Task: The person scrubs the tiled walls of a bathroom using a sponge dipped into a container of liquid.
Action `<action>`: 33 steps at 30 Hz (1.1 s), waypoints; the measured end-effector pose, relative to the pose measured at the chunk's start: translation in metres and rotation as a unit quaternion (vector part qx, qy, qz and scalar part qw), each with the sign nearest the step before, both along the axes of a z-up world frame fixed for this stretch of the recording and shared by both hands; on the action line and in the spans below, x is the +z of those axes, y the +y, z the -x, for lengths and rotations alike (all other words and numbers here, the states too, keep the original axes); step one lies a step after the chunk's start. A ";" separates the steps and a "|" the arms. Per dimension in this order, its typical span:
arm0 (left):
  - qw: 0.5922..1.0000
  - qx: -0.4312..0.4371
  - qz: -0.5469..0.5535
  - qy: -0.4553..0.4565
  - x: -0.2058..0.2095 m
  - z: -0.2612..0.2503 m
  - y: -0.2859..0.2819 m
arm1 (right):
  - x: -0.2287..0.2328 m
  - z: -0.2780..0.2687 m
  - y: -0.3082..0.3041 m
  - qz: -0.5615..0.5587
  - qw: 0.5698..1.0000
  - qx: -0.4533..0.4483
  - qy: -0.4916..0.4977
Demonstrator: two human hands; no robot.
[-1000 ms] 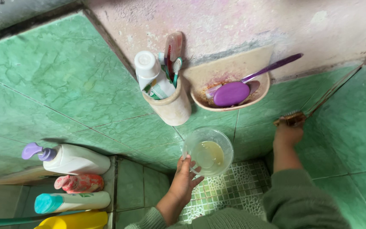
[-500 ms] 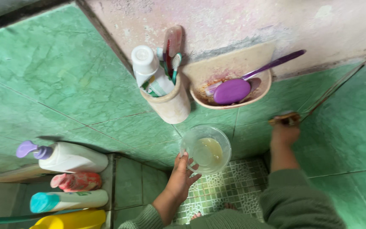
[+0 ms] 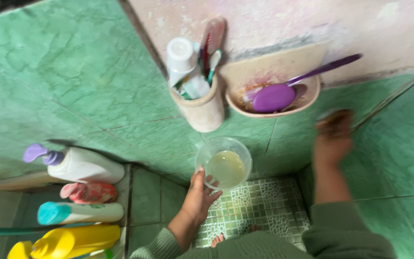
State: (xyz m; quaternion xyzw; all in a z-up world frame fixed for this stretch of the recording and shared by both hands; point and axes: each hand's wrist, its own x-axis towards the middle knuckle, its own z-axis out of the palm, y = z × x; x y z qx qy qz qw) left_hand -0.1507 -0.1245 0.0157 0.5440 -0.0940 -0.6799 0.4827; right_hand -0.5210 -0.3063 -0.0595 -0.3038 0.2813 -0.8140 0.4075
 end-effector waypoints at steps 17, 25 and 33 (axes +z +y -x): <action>0.999 0.039 0.022 0.004 0.015 -0.050 0.028 | 0.048 -0.198 0.083 -0.080 0.748 -0.251 0.609; 0.998 0.065 -0.003 -0.027 0.008 -0.099 0.051 | -0.037 -0.137 0.024 -0.202 0.948 -0.188 0.160; 0.996 0.083 -0.014 -0.037 -0.002 -0.149 0.088 | -0.015 -0.266 0.073 -0.180 0.933 -0.140 0.278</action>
